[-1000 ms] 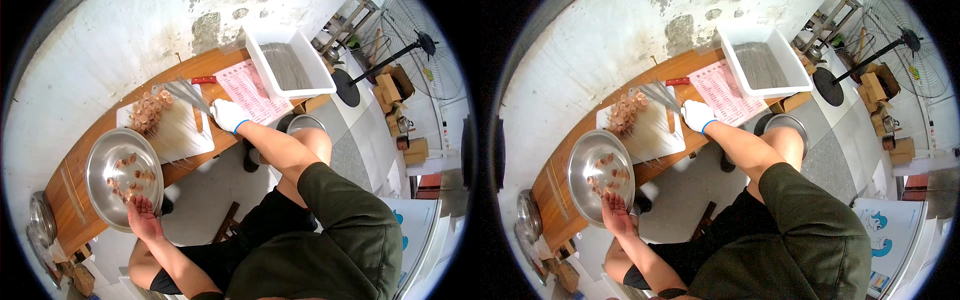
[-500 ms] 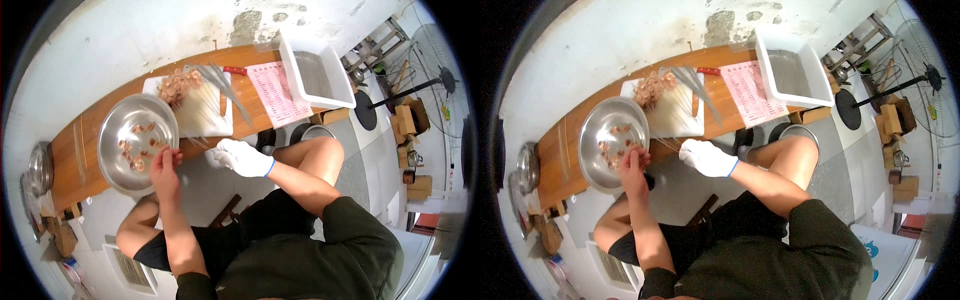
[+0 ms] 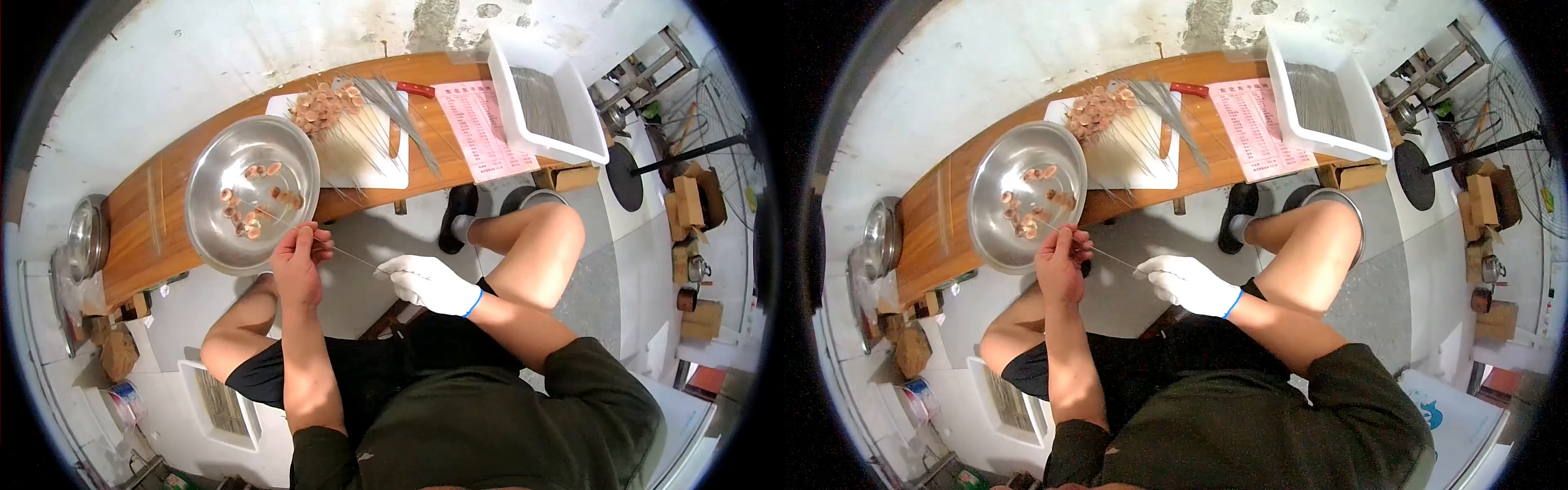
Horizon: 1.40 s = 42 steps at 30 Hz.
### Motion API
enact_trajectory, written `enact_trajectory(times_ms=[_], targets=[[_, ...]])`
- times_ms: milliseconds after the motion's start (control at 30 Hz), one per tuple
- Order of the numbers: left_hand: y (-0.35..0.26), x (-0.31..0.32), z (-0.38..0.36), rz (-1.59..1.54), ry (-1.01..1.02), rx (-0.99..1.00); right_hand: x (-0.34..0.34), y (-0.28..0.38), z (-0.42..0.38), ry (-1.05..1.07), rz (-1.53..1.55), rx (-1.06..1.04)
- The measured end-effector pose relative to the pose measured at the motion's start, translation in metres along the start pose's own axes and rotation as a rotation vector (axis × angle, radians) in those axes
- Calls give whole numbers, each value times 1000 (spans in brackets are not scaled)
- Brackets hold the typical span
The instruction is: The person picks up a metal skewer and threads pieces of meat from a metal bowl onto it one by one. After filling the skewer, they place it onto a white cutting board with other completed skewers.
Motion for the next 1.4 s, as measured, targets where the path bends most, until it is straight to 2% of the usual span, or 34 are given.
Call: enact_trajectory(times_ms=[67, 167, 367, 467, 567, 667, 733, 767, 833, 867, 933, 1033, 1167, 1200, 1300, 1400], targets=[[4, 0, 2, 0, 20, -14, -3, -8, -3, 12, 32, -26], [10, 2, 4, 23, 58, -27, 2, 2, -8, 0, -40, 194], [11, 7, 5, 32, 75, -68, 3, -10, -7, -31, 259, 255], [13, 8, 9, 33, 82, -80, 1, -7, -3, -48, 178, 175], [15, 10, 12, 36, 106, -104, -3, -5, 0, -77, 38, 197], [-1, 4, 24, 157, 26, -92, -12, -5, 3, -156, -59, 143], [-22, -25, 40, 167, -129, -48, -21, -12, 3, -192, -26, 116], [-44, -35, 49, 321, -210, 44, -26, -15, 4, -212, -10, 102], [-61, -85, 88, 368, -178, 82, -28, -11, 5, -227, 29, 132], [-69, -110, 106, 424, -325, 64, -29, -10, 6, -234, 49, 145], [-82, -151, 135, 761, -522, 25, -32, -11, 9, -235, -11, 156], [-95, -166, 166, 1451, -694, 198, -34, -14, 15, -243, -15, 157], [-89, -149, 188, 1644, -672, 69, -37, -14, 21, -265, 64, 164], [-86, -147, 192, 1628, -664, -20, -39, -16, 21, -273, 65, 170], [-80, -151, 205, 1670, -625, 34, -42, -19, 22, -278, 68, 178], [-73, -157, 215, 1718, -630, -29, -44, -19, 23, -267, 64, 171]])
Point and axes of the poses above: each hand's wrist, its own z-axis towards the middle knuckle, its own x-axis out of the palm, y = z × x, the point moved 6 cm from there along z, towards the middle knuckle, and after that the axes turned 8 degrees about -x, right-handed, at the moved point
